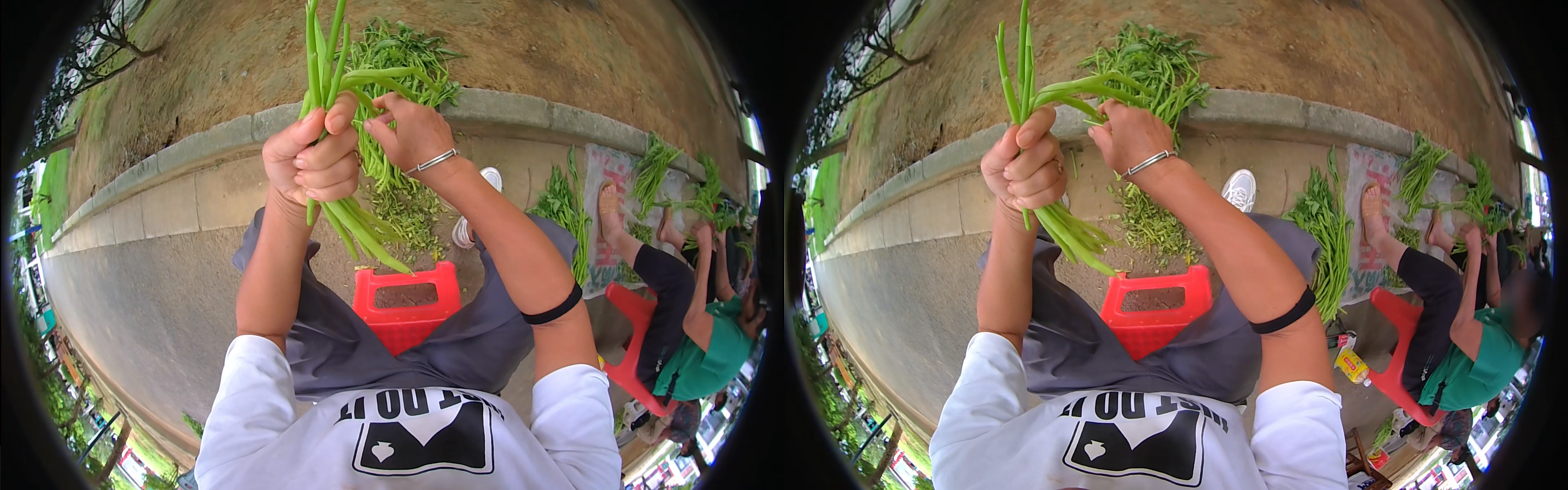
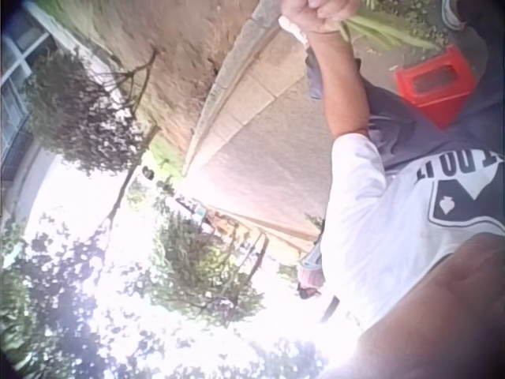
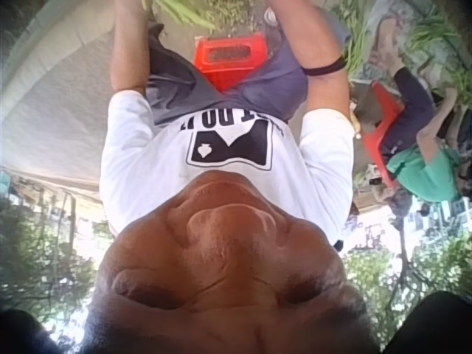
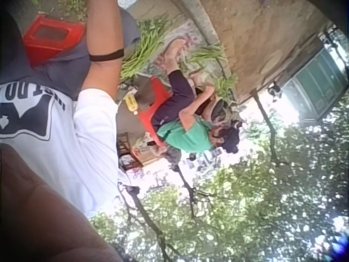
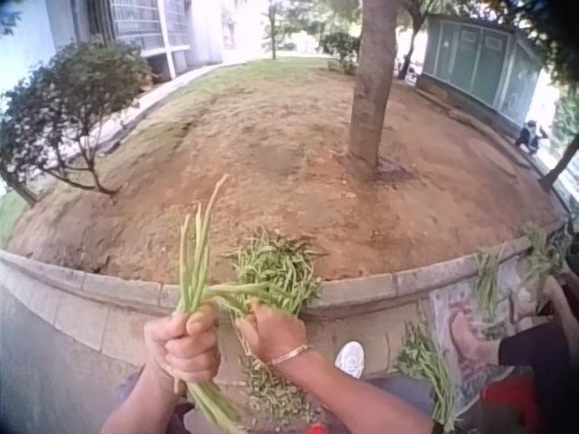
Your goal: The person snaps the stems of green vegetables by hand and places the snapped pieces on the ground.
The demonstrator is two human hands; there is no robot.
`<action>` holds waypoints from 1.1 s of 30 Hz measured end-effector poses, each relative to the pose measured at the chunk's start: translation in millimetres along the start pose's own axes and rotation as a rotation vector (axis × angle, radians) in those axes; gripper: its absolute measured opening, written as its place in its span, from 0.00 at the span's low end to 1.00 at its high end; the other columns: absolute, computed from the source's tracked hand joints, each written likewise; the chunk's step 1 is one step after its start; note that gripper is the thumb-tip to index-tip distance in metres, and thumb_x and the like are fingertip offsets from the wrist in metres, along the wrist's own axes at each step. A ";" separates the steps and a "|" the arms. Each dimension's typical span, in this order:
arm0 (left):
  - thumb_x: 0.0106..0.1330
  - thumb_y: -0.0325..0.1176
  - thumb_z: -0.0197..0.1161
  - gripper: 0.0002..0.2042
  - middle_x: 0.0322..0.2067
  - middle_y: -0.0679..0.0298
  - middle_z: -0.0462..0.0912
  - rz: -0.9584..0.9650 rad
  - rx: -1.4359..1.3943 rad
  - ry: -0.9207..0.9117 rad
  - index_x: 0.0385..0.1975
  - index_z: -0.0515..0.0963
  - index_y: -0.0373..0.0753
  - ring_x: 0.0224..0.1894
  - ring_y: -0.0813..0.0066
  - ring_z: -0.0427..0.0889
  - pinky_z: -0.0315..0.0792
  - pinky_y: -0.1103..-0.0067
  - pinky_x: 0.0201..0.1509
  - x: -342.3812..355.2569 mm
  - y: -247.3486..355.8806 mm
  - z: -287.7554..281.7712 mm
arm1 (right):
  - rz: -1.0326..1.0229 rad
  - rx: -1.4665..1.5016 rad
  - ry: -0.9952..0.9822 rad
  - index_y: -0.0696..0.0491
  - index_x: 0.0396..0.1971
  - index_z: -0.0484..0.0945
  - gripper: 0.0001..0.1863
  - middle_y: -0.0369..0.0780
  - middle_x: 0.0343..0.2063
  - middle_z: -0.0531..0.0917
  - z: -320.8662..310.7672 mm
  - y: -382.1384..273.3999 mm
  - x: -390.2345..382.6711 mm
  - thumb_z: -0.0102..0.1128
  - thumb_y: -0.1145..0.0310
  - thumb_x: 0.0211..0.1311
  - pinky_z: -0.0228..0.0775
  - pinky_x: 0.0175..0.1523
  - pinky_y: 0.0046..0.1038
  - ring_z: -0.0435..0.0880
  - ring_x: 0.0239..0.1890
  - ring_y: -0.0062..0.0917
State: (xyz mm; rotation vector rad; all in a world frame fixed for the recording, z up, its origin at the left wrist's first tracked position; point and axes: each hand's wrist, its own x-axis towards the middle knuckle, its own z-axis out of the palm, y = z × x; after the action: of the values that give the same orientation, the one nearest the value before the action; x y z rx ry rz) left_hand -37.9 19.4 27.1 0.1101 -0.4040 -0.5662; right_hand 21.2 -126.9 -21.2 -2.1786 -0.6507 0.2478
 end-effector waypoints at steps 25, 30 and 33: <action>0.68 0.34 0.44 0.06 0.11 0.76 0.58 0.017 0.044 0.049 0.35 0.62 0.38 0.08 0.90 0.56 0.53 0.90 0.10 -6.9 1.4 -1.0 | -0.155 -0.250 0.062 0.51 0.23 0.74 0.08 0.43 0.19 0.78 -5.4 1.9 -5.1 0.51 0.63 0.54 0.69 0.28 0.38 0.78 0.23 0.39; 0.68 0.34 0.44 0.06 0.11 0.75 0.58 0.003 0.043 0.067 0.35 0.62 0.38 0.09 0.89 0.56 0.53 0.89 0.10 -9.0 0.6 -2.8 | -0.151 -0.267 0.047 0.51 0.22 0.74 0.09 0.43 0.19 0.78 -5.8 3.6 -5.8 0.52 0.62 0.54 0.69 0.28 0.39 0.78 0.23 0.40; 0.68 0.34 0.45 0.06 0.12 0.74 0.58 -0.009 0.045 0.058 0.35 0.62 0.37 0.09 0.88 0.57 0.54 0.89 0.10 -8.5 0.2 -3.0 | -0.132 -0.237 0.022 0.51 0.23 0.74 0.09 0.44 0.19 0.78 -7.1 2.4 -6.8 0.52 0.62 0.55 0.69 0.28 0.39 0.78 0.23 0.41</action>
State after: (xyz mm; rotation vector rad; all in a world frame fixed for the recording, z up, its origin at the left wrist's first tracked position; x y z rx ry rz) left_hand -43.1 24.2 21.5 0.1712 -0.3601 -0.5613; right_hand 19.1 -136.5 -18.8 -2.3472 -0.8438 0.0794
